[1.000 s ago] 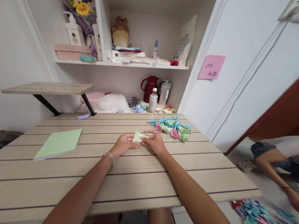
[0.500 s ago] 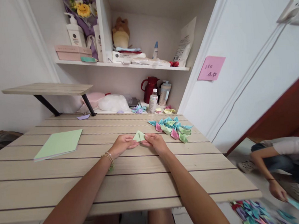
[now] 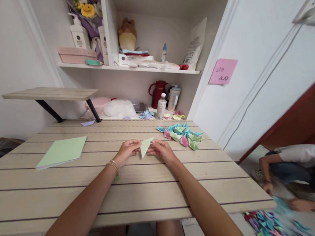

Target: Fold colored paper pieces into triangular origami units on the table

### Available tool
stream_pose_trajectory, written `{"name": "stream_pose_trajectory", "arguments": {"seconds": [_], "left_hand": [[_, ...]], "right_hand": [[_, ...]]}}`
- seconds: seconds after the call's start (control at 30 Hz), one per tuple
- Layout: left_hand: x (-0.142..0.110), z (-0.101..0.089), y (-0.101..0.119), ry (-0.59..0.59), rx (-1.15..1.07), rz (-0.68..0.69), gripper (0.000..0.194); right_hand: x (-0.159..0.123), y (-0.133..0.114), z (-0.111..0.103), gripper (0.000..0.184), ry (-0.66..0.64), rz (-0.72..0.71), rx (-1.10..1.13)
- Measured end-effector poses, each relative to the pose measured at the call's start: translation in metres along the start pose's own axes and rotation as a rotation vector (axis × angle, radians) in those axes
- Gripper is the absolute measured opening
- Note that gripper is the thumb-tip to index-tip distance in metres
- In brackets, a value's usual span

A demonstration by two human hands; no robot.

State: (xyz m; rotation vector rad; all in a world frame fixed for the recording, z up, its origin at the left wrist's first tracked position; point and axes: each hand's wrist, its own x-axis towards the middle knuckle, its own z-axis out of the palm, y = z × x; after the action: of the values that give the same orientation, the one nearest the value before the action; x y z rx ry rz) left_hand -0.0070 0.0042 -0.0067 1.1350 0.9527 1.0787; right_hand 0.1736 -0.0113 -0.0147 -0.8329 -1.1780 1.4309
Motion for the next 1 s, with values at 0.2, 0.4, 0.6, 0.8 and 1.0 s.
{"name": "stream_pose_trajectory", "arguments": {"seconds": [0.2, 0.4, 0.6, 0.8, 1.0], "left_hand": [[0.001, 0.001, -0.002, -0.031, -0.203, -0.078, 0.018], [0.0, 0.001, -0.002, -0.042, -0.188, -0.081, 0.018], [-0.002, 0.002, 0.0, -0.103, -0.162, -0.081, 0.022], [-0.003, 0.005, 0.0, -0.071, -0.094, -0.094, 0.028], [-0.007, 0.012, 0.004, -0.076, -0.018, 0.014, 0.032]], "right_hand": [[-0.001, 0.001, 0.005, 0.031, -0.016, -0.02, 0.013], [-0.002, 0.0, 0.006, 0.033, 0.046, -0.064, -0.065], [-0.002, 0.002, 0.006, 0.036, 0.042, -0.156, -0.177], [-0.006, 0.002, 0.004, 0.016, 0.186, -0.475, -0.602], [-0.006, 0.003, 0.001, 0.019, 0.331, -0.659, -0.739]]}}
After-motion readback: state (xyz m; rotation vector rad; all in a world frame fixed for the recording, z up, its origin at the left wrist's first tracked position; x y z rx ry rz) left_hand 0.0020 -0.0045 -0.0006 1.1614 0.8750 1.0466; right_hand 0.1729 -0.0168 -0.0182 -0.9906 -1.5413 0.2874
